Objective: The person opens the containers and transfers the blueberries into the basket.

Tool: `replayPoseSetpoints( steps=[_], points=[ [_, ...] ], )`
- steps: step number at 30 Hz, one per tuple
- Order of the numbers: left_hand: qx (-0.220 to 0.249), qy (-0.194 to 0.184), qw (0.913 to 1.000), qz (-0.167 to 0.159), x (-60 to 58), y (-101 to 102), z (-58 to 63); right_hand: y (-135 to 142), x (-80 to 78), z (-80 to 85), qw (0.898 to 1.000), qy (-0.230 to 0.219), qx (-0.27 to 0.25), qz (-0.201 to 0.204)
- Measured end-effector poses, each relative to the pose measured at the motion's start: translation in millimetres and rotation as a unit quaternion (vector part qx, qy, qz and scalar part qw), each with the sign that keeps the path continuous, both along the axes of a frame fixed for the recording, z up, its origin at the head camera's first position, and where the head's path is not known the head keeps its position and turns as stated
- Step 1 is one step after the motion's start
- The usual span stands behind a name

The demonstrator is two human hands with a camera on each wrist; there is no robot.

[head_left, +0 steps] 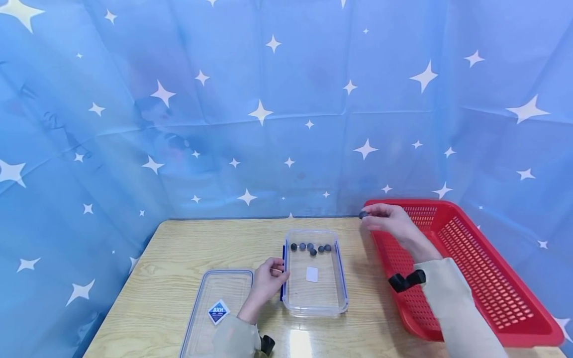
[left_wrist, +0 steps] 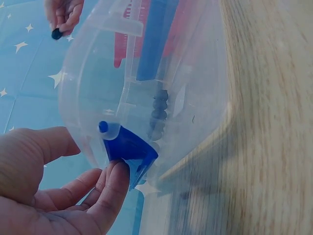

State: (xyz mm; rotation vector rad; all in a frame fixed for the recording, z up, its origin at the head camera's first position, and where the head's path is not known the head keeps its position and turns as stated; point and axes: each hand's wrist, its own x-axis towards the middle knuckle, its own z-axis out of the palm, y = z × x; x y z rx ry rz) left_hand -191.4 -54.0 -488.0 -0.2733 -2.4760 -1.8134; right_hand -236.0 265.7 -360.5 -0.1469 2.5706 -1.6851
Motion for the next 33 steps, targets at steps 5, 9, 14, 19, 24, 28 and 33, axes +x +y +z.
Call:
replayPoseSetpoints(
  steps=[5,9,14,19,24,28,33],
  points=[
    [-0.007,-0.003,1.0,0.002,-1.0,0,-0.3,27,3.7,-1.5,0.999,-0.005,-0.037,-0.004],
    [-0.008,-0.005,1.0,0.002,-1.3,0,-0.5,47,4.8,-7.5,0.996,-0.01,-0.088,-0.008],
    [-0.002,-0.003,1.0,0.0,-1.0,0,-0.7,71,4.6,-18.3,0.987,-0.017,-0.161,-0.002],
    [0.0,-0.001,1.0,-0.003,-1.2,-1,-1.0,89,4.1,-28.8,0.978,-0.009,-0.209,0.02],
    [-0.003,-0.003,1.0,-0.002,-1.8,-1,-1.8,102,2.4,-37.6,0.975,-0.017,-0.22,0.024],
    [-0.006,-0.004,1.0,0.0,-2.0,0,-1.5,112,1.1,-44.7,0.977,-0.029,-0.21,0.022],
    [-0.008,-0.008,0.9999,0.0,-1.5,0,-0.2,122,0.1,-54.5,0.979,-0.045,-0.195,0.03]
  ],
)
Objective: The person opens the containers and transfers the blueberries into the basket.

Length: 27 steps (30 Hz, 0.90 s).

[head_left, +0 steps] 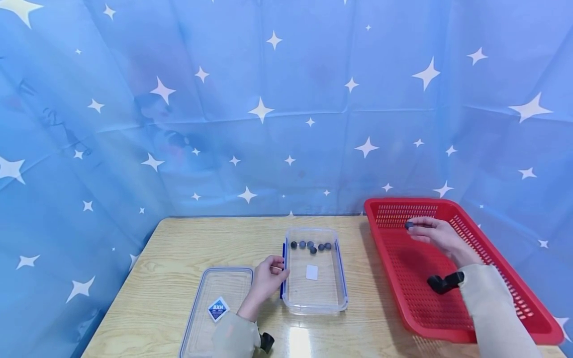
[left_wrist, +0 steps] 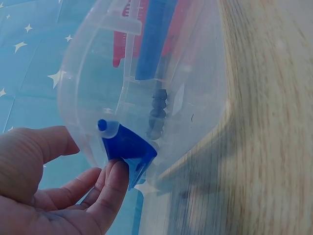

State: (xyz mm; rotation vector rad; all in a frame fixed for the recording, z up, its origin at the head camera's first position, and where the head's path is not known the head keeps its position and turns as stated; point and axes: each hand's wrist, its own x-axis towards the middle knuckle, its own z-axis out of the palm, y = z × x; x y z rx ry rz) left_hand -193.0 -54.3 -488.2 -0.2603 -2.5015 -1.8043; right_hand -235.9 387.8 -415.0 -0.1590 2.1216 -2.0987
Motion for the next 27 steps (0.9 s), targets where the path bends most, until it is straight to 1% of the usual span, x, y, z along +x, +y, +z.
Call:
replayPoseSetpoints(
  steps=[6,9,11,15,19,21,27],
  points=[
    [-0.006,0.0,1.0,0.002,0.1,0,0.6,7,-0.2,-10.5,0.998,-0.024,0.053,-0.009],
    [-0.012,0.005,0.9999,0.004,-0.4,0,-0.1,9,0.3,-14.3,0.997,-0.03,0.069,-0.009],
    [-0.014,0.007,0.9999,0.004,-0.6,0,-0.4,9,0.2,-15.7,0.997,-0.035,0.074,-0.017],
    [-0.013,0.006,0.9999,0.004,-0.6,0,-0.4,9,-0.4,-16.5,0.993,-0.042,0.103,-0.036],
    [-0.007,0.004,1.0,0.002,-0.1,0,0.2,4,-0.5,-14.0,0.991,-0.033,0.125,-0.042],
    [-0.004,0.005,1.0,0.0,0.1,0,0.3,-1,-0.2,-10.8,0.991,-0.025,0.125,-0.04],
    [-0.004,0.003,1.0,0.0,0.2,0,0.1,-28,-3.7,2.6,0.994,0.003,0.099,-0.037]
  ],
)
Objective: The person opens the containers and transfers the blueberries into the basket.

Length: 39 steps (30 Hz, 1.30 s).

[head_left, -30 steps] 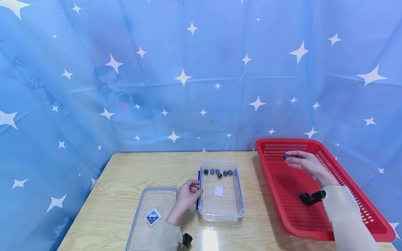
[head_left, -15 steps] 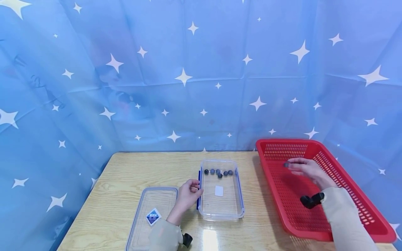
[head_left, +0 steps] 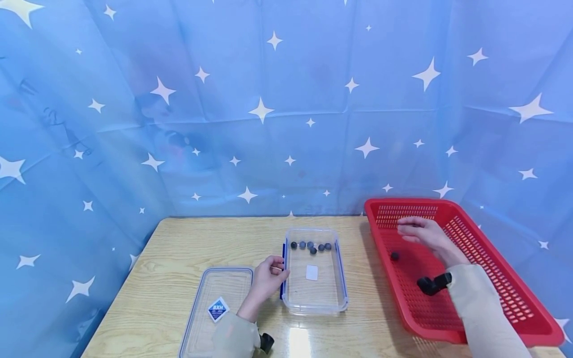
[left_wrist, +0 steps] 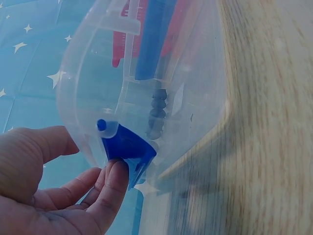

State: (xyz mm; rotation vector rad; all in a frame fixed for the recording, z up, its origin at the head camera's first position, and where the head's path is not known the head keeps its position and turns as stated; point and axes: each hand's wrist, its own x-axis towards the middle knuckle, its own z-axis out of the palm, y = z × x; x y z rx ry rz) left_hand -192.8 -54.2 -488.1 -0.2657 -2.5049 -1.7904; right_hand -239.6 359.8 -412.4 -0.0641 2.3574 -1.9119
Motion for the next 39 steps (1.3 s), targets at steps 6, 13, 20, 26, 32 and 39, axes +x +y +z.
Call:
replayPoseSetpoints(
  steps=[6,13,20,26,32,39],
  points=[
    [-0.001,0.001,1.0,0.002,0.1,0,-0.3,-35,-6.9,12.5,1.0,0.018,-0.014,0.011],
    [0.008,0.002,1.0,-0.002,0.3,0,0.4,-72,-12.7,24.4,0.999,0.006,0.034,0.017],
    [-0.004,0.003,1.0,0.001,-0.8,0,-1.1,-107,-18.4,26.0,0.997,-0.003,0.066,0.036],
    [-0.009,0.002,1.0,0.001,-1.5,0,-1.8,-136,-22.8,20.6,0.998,0.002,0.031,0.054],
    [-0.006,0.003,1.0,0.0,-1.6,0,-1.7,-161,-23.5,13.1,0.998,-0.01,-0.014,0.06],
    [-0.004,0.004,1.0,-0.002,-1.1,0,-2.5,-182,-25.0,-1.7,0.999,-0.026,-0.034,0.033]
  ],
)
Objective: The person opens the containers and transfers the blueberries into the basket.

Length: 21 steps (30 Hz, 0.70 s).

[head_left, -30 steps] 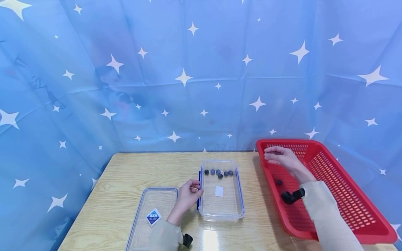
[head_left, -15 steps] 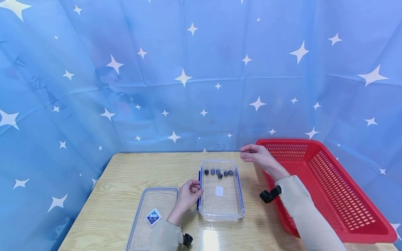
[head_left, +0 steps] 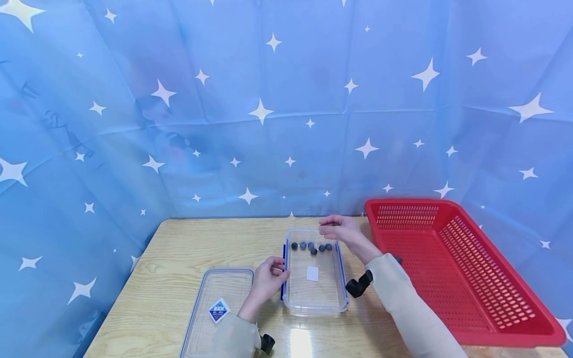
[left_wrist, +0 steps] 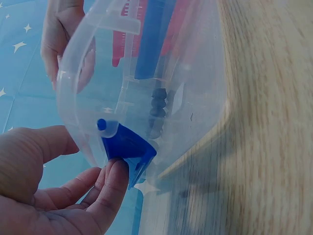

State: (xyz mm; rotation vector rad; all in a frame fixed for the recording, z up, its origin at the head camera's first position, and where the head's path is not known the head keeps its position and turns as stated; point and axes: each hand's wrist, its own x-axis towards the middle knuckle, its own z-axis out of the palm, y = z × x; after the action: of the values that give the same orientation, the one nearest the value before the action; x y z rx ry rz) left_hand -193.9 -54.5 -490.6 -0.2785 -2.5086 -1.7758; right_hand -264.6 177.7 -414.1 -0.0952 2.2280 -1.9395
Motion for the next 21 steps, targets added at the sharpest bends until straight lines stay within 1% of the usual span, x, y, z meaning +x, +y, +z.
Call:
replayPoseSetpoints(
  steps=[5,11,15,21],
  points=[
    [0.003,0.003,1.0,0.001,0.1,0,-0.8,-13,-1.3,-11.9,0.999,-0.008,0.015,-0.038],
    [0.006,0.009,0.9999,0.0,0.2,0,-0.6,-25,-2.7,-27.8,0.997,-0.023,0.014,-0.077],
    [0.007,0.006,1.0,0.0,0.1,0,-0.7,-30,-2.0,-35.5,0.994,-0.039,0.015,-0.104],
    [0.006,0.005,1.0,0.001,-0.1,0,-0.4,-38,-1.7,-40.7,0.991,-0.039,0.018,-0.13]
  ],
)
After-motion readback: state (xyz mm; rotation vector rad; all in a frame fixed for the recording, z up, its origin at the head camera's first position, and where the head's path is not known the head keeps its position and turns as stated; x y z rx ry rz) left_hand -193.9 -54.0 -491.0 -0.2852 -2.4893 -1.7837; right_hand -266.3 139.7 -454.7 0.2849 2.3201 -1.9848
